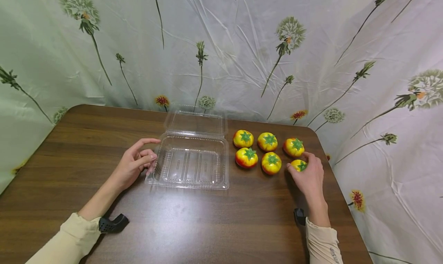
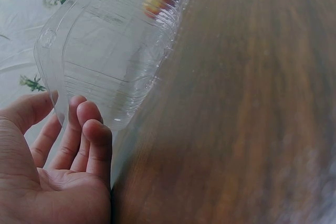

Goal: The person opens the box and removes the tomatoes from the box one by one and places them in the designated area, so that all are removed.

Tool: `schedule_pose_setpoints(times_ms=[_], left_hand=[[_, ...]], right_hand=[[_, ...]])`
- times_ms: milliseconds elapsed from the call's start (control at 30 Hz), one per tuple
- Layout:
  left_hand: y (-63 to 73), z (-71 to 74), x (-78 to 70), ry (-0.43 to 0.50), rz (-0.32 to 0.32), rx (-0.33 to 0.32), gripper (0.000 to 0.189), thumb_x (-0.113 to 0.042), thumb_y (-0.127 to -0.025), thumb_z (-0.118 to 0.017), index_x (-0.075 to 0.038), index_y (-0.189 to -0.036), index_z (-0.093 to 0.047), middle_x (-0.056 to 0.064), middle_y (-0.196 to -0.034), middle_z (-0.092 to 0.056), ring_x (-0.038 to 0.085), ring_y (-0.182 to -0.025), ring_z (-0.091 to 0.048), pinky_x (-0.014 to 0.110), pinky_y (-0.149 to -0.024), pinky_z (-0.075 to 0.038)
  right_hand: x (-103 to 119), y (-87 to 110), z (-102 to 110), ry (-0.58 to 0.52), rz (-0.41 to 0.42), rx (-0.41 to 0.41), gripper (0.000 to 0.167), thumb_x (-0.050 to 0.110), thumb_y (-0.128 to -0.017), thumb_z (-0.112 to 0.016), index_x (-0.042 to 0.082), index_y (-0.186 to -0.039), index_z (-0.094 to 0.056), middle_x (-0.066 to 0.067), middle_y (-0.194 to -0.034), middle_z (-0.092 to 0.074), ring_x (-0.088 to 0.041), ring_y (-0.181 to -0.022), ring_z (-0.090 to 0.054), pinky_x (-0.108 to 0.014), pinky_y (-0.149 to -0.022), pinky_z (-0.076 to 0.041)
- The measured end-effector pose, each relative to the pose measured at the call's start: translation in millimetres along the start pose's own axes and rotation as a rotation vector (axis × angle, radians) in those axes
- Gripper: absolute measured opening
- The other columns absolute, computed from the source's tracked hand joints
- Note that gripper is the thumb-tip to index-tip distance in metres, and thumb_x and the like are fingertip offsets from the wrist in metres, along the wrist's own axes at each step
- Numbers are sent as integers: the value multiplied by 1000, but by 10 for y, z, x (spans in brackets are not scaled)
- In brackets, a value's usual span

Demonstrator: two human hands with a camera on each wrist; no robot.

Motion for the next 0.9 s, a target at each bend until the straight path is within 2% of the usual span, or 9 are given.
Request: schedule_pose_setpoints(times_ms=[200,433,700,900], left_hand=[[0,-1,1,-1,-2,1,44,5,-103,-59,1,-145,-48,3,-75,-65,14,-55,-56,25,-47,-51],[-1,4,4,-1,-7,1,44,5,-103,-59,1,-145,-48,3,-75,-65,13,-54,-56,25,-47,-50],[-2,8,3,0,-7,2,44,6,-103,-58,-1,-145,-49,2,-75,-65,13,-54,-56,25,-47,-50],[-2,-1,3,0,-2,2,44,6,-103,-59,0,-145,-48,2,-75,-64,13,-54,-56,25,-47,-51]], right_hand=[[4,16,78,-52,-4,-91,72,31,-91,-79,-7,-145,-50,-32,-139,-52,-48,-129,-46,-63,-109,-35],[82,35,131,-76,33,-172,66,30,-92,-79,-5,-142,-55,-30,-139,-55,-46,-130,-48,-63,-110,-37],[204,52,110,-87,51,-187,69,31,-94,-78,-4,-147,-51,-30,-143,-53,-47,-133,-46,-65,-112,-35],[368,95,79,-101,126,-206,65,27,-96,-77,-5,-146,-52,-30,-144,-54,-49,-134,-47,-67,-113,-35]])
Point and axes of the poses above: each hand's wrist, its own y-axis away from the middle knuckle, its own z-axis out of the back of the hand, x = y × z, the point moved 10 cm from there along -y, towards the middle knuckle
